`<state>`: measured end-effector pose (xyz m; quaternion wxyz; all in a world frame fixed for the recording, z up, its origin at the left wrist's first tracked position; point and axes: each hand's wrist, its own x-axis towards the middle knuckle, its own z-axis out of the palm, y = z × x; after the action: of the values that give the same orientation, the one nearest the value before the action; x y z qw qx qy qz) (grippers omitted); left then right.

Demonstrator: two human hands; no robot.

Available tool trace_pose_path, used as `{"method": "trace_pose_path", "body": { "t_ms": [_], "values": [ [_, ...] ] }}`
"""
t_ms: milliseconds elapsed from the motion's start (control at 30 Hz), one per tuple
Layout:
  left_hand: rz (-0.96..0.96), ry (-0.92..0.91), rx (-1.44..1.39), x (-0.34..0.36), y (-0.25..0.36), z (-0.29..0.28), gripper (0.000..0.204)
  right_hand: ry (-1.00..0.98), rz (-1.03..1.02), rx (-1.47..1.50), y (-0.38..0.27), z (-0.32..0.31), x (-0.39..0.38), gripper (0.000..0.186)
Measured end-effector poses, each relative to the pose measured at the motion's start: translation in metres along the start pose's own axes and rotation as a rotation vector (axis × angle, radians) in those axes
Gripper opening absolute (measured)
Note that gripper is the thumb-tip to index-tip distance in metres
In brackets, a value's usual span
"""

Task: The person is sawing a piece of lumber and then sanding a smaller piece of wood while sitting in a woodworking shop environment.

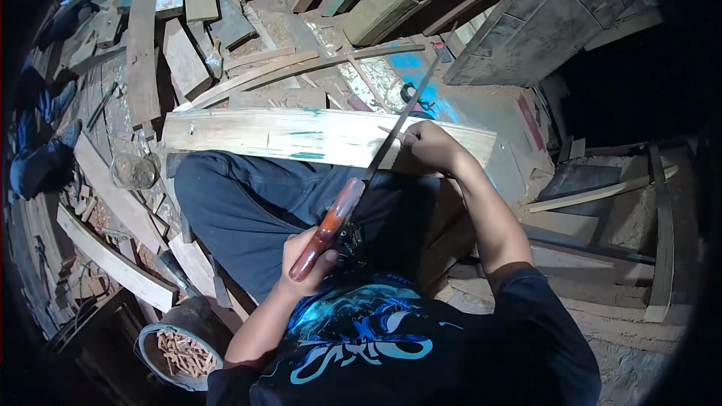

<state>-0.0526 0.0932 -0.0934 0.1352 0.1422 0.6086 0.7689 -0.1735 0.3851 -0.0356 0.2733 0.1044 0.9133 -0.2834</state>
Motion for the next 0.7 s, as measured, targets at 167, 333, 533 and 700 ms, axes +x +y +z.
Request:
{"method": "trace_pose_path", "body": {
  "t_ms": [167, 333, 533, 700],
  "values": [
    [0.070, -0.116, 0.067, 0.008, -0.004, -0.004, 0.027, 0.012, -0.003, 0.009, 0.008, 0.003, -0.006, 0.024],
    [0.096, -0.090, 0.017, 0.008, -0.009, -0.006, 0.039, 0.141, 0.027, -0.098, 0.004, 0.005, -0.009, 0.035],
    [0.121, -0.227, -0.073, 0.013, -0.011, -0.020, 0.025, 0.100, 0.086, -0.089, -0.007, 0.002, -0.007, 0.021],
    [0.162, -0.252, -0.082, 0.016, -0.012, -0.024, 0.031, 0.137, 0.090, -0.059, -0.015, 0.004, -0.010, 0.028]
  ]
}}
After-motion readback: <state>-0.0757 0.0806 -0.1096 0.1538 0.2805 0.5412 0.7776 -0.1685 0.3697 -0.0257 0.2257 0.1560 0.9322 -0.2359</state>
